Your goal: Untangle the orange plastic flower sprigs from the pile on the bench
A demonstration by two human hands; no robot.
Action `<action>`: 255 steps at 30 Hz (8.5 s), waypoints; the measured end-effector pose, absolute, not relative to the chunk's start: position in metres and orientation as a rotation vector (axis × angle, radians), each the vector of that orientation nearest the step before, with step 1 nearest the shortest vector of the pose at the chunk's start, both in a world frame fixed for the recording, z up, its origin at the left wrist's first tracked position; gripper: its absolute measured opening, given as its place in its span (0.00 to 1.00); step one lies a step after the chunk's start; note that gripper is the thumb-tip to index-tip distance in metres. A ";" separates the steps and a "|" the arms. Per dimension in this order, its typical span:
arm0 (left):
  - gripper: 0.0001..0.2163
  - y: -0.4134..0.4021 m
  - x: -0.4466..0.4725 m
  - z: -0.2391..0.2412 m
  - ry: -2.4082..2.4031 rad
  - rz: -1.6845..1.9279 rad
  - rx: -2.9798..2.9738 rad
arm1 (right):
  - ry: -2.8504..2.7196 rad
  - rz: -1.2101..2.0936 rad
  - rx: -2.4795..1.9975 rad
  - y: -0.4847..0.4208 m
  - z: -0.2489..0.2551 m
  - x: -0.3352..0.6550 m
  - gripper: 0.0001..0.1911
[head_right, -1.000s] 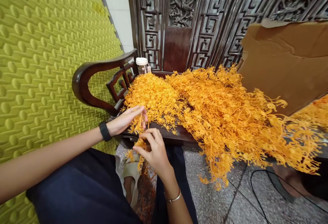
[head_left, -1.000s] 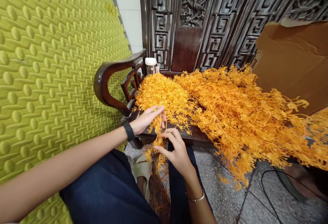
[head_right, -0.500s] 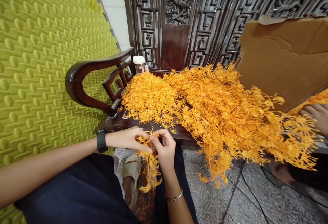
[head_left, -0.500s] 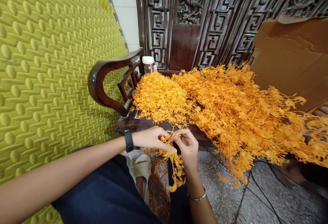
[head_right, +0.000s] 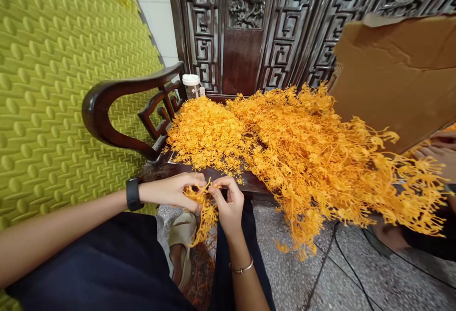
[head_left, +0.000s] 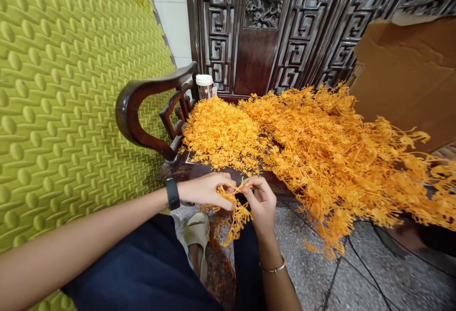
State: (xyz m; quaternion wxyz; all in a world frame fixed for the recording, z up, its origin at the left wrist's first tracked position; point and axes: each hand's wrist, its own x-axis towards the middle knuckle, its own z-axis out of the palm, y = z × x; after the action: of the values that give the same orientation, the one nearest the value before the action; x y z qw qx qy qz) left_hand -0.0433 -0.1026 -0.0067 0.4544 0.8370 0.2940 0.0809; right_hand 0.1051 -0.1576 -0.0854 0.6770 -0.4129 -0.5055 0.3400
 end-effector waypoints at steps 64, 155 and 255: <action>0.07 -0.103 -0.052 0.020 0.254 -0.224 1.530 | -0.647 1.940 0.282 -0.167 -0.108 0.062 0.22; 0.17 -0.105 -0.062 -0.004 0.937 0.048 1.858 | -1.331 1.215 -0.868 -0.159 -0.086 0.092 0.09; 0.12 -0.097 -0.057 -0.008 1.120 0.341 1.658 | -1.157 1.123 -0.979 -0.146 -0.091 0.111 0.11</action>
State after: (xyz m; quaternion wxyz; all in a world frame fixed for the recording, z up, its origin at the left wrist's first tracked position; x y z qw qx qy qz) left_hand -0.0567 -0.0970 -0.0077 0.5275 0.6940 0.4688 0.1425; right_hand 0.1111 -0.1459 -0.0913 0.5870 -0.4201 -0.4966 0.4820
